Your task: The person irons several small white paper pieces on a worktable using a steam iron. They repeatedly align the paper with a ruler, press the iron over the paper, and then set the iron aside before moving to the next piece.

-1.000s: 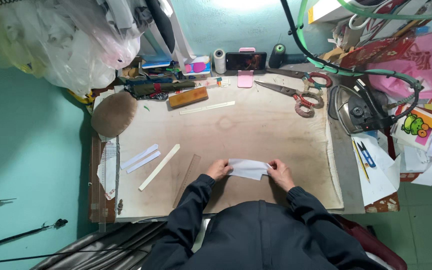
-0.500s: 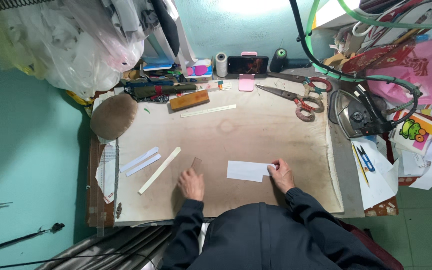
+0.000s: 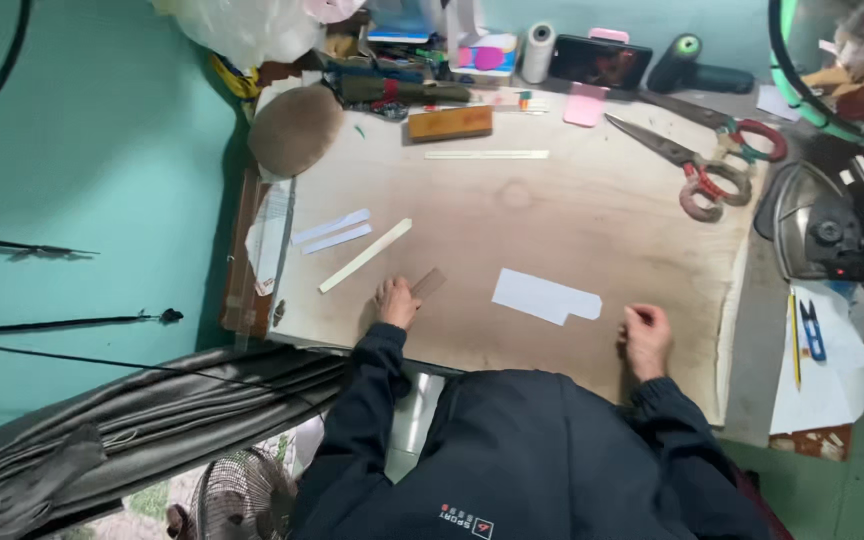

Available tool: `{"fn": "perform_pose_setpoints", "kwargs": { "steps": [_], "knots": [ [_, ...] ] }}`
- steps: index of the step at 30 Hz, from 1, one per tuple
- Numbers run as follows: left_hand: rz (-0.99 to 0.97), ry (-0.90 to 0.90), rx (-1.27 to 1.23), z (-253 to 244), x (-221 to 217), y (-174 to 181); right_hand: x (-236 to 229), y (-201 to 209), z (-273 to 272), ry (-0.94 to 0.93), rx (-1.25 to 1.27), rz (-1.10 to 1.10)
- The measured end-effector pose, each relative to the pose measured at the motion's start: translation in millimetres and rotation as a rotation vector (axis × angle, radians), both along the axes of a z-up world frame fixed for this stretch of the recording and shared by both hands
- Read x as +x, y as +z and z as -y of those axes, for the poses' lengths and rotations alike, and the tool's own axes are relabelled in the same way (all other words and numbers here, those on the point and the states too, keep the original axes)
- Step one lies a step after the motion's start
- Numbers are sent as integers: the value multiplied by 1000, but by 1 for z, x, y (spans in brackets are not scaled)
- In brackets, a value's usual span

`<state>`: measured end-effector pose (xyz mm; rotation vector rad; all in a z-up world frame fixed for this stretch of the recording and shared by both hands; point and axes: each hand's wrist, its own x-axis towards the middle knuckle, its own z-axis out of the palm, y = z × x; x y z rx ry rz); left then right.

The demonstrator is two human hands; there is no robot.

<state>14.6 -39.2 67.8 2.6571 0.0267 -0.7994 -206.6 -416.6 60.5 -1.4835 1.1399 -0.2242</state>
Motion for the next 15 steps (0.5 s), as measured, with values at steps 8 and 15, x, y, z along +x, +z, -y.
{"fn": "perform_pose_setpoints", "kwargs": {
  "steps": [8,15],
  "knots": [
    [99,-233,146,-63,44,18,-64,-57,35,-131,-94,44],
    [412,-126,53,-33,94,-23,-45,-38,27,-164,-83,147]
  ]
}}
